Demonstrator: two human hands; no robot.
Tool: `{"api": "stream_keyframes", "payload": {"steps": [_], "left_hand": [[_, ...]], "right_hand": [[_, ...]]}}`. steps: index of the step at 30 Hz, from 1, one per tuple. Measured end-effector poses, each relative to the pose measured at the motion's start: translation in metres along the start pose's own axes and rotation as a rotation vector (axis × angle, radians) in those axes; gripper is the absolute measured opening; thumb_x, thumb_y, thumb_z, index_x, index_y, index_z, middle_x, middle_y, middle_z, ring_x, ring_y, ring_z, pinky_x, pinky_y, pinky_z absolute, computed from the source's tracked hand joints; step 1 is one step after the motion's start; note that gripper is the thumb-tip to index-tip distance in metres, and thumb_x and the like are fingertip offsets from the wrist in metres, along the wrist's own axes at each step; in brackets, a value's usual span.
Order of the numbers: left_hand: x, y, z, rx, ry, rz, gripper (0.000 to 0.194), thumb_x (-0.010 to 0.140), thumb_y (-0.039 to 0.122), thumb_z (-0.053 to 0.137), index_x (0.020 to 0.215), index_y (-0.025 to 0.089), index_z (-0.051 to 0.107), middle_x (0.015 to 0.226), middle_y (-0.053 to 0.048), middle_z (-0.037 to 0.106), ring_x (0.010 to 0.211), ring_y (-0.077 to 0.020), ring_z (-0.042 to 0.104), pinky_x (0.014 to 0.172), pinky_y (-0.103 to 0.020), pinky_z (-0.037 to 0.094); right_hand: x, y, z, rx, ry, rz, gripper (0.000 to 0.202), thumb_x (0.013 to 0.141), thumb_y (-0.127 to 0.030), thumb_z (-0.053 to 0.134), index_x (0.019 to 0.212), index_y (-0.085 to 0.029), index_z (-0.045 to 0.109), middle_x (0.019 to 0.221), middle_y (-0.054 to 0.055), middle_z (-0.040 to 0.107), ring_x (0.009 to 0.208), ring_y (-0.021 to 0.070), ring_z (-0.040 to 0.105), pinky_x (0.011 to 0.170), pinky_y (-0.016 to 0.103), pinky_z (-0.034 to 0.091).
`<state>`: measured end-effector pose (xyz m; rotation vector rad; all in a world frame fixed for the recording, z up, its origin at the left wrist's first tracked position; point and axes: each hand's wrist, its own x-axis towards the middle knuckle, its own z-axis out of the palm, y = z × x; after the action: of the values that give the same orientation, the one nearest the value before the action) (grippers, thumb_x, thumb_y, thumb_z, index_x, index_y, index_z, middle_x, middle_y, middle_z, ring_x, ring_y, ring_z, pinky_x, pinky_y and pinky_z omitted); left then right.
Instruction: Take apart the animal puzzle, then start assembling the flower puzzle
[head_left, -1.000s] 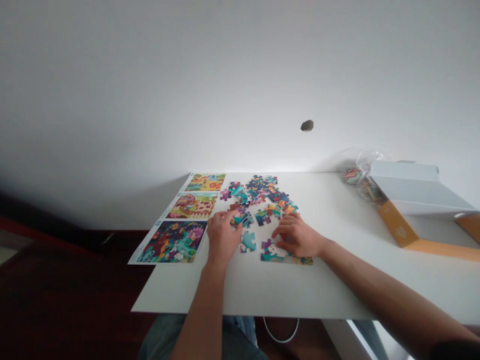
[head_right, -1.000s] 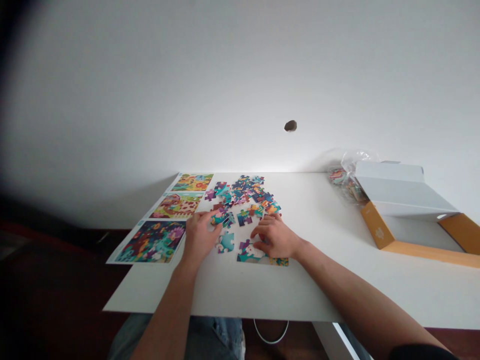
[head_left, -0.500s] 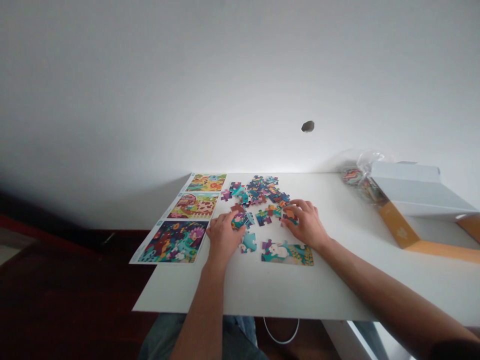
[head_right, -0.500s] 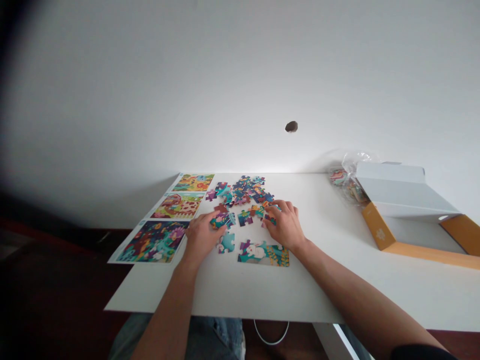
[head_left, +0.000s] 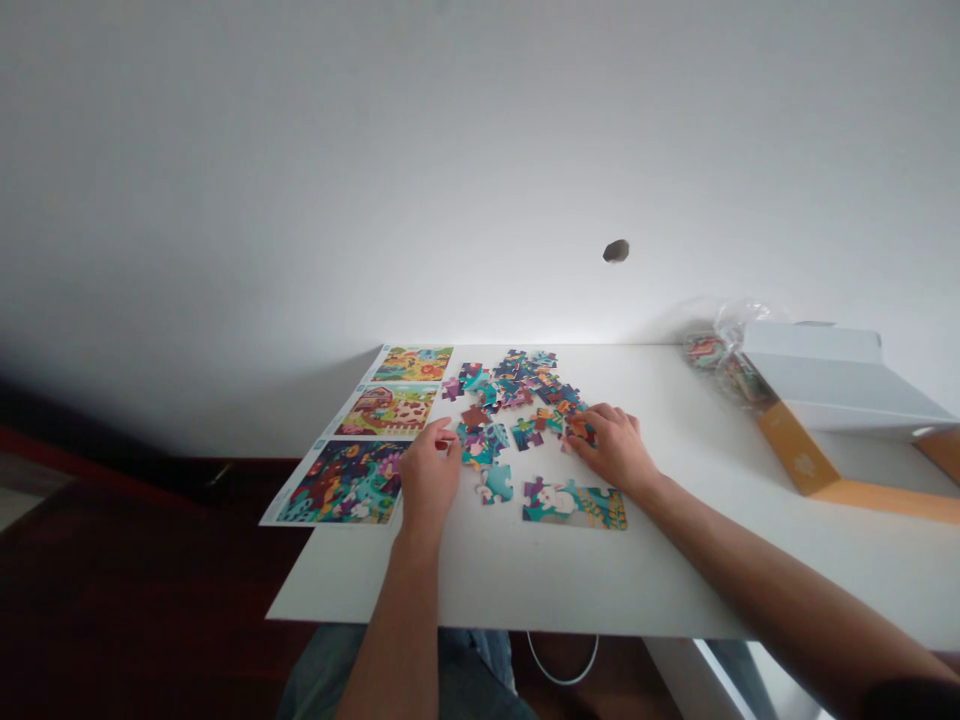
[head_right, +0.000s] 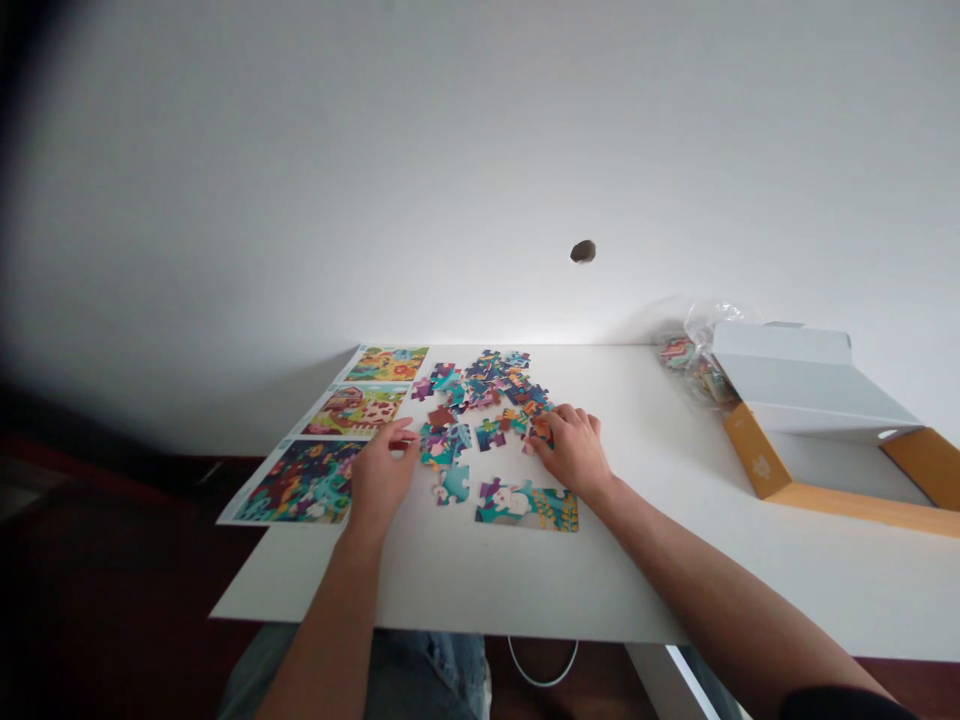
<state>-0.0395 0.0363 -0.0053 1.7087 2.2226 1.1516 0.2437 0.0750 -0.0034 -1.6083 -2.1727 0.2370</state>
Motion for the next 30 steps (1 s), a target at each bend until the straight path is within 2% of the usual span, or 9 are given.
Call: {"api": "stream_keyframes", "payload": {"steps": [3, 8, 11, 13, 18, 25, 28, 30], "left_hand": [[-0.002, 0.006, -0.002, 0.077, -0.023, -0.004, 0.034, 0.081, 0.025, 0.059, 0.114, 0.017, 0.065, 0.096, -0.006, 0.071, 0.085, -0.0216, 0.065, 0.082, -0.033, 0.048], [-0.008, 0.021, -0.008, 0.363, -0.183, -0.06, 0.048, 0.076, 0.05, 0.066, 0.117, 0.025, 0.067, 0.111, -0.013, 0.063, 0.108, -0.036, 0.056, 0.089, -0.049, 0.043], [-0.009, 0.023, -0.009, 0.353, -0.282, -0.067, 0.044, 0.079, 0.052, 0.063, 0.117, 0.029, 0.067, 0.11, -0.012, 0.063, 0.109, -0.0351, 0.056, 0.091, -0.052, 0.04], [-0.01, 0.023, -0.009, 0.339, -0.305, -0.058, 0.043, 0.08, 0.051, 0.063, 0.117, 0.03, 0.066, 0.11, -0.011, 0.062, 0.109, -0.0345, 0.055, 0.092, -0.053, 0.039], [-0.013, 0.021, -0.008, 0.353, -0.294, -0.002, 0.048, 0.076, 0.054, 0.067, 0.118, 0.032, 0.065, 0.115, -0.011, 0.059, 0.111, -0.0355, 0.054, 0.092, -0.053, 0.038], [-0.013, 0.022, -0.007, 0.292, -0.324, -0.015, 0.042, 0.073, 0.044, 0.072, 0.111, 0.028, 0.065, 0.107, -0.009, 0.062, 0.107, -0.0326, 0.057, 0.091, -0.05, 0.039], [-0.011, 0.021, -0.006, 0.155, -0.258, -0.016, 0.032, 0.073, 0.035, 0.072, 0.102, 0.023, 0.064, 0.1, -0.007, 0.065, 0.096, -0.0265, 0.062, 0.087, -0.043, 0.044], [-0.009, 0.021, -0.006, -0.063, -0.204, -0.004, 0.025, 0.074, 0.03, 0.068, 0.098, 0.021, 0.062, 0.092, -0.003, 0.068, 0.084, -0.0205, 0.065, 0.083, -0.036, 0.047]], "right_hand": [[0.0, 0.001, 0.0, 0.006, -0.009, 0.003, 0.028, 0.088, -0.039, 0.061, 0.114, -0.03, 0.066, 0.113, 0.006, 0.06, 0.104, 0.0261, 0.053, 0.091, 0.042, 0.034], [0.001, 0.0, 0.0, 0.006, -0.013, -0.007, 0.029, 0.088, -0.038, 0.061, 0.115, -0.029, 0.066, 0.113, 0.008, 0.059, 0.104, 0.026, 0.053, 0.091, 0.042, 0.035], [0.001, 0.0, 0.001, 0.004, -0.016, -0.007, 0.029, 0.088, -0.038, 0.061, 0.115, -0.029, 0.066, 0.113, 0.008, 0.059, 0.104, 0.0262, 0.053, 0.092, 0.043, 0.036], [0.001, 0.0, 0.001, 0.003, -0.018, -0.005, 0.029, 0.088, -0.039, 0.06, 0.115, -0.029, 0.066, 0.113, 0.008, 0.059, 0.104, 0.0262, 0.053, 0.092, 0.043, 0.036], [0.0, 0.0, 0.002, -0.003, -0.027, -0.002, 0.03, 0.088, -0.04, 0.059, 0.116, -0.031, 0.065, 0.114, 0.007, 0.058, 0.106, 0.0265, 0.052, 0.093, 0.043, 0.036], [0.0, 0.0, 0.001, -0.006, -0.032, -0.001, 0.03, 0.088, -0.039, 0.059, 0.117, -0.03, 0.065, 0.115, 0.008, 0.057, 0.106, 0.0266, 0.052, 0.093, 0.044, 0.037], [0.0, 0.0, 0.002, -0.006, -0.027, -0.005, 0.03, 0.089, -0.039, 0.059, 0.117, -0.031, 0.064, 0.114, 0.008, 0.057, 0.105, 0.0269, 0.052, 0.093, 0.045, 0.038], [0.0, -0.001, 0.003, -0.012, -0.007, -0.002, 0.029, 0.088, -0.039, 0.06, 0.115, -0.03, 0.065, 0.114, 0.009, 0.057, 0.105, 0.0276, 0.052, 0.092, 0.046, 0.04]]}}
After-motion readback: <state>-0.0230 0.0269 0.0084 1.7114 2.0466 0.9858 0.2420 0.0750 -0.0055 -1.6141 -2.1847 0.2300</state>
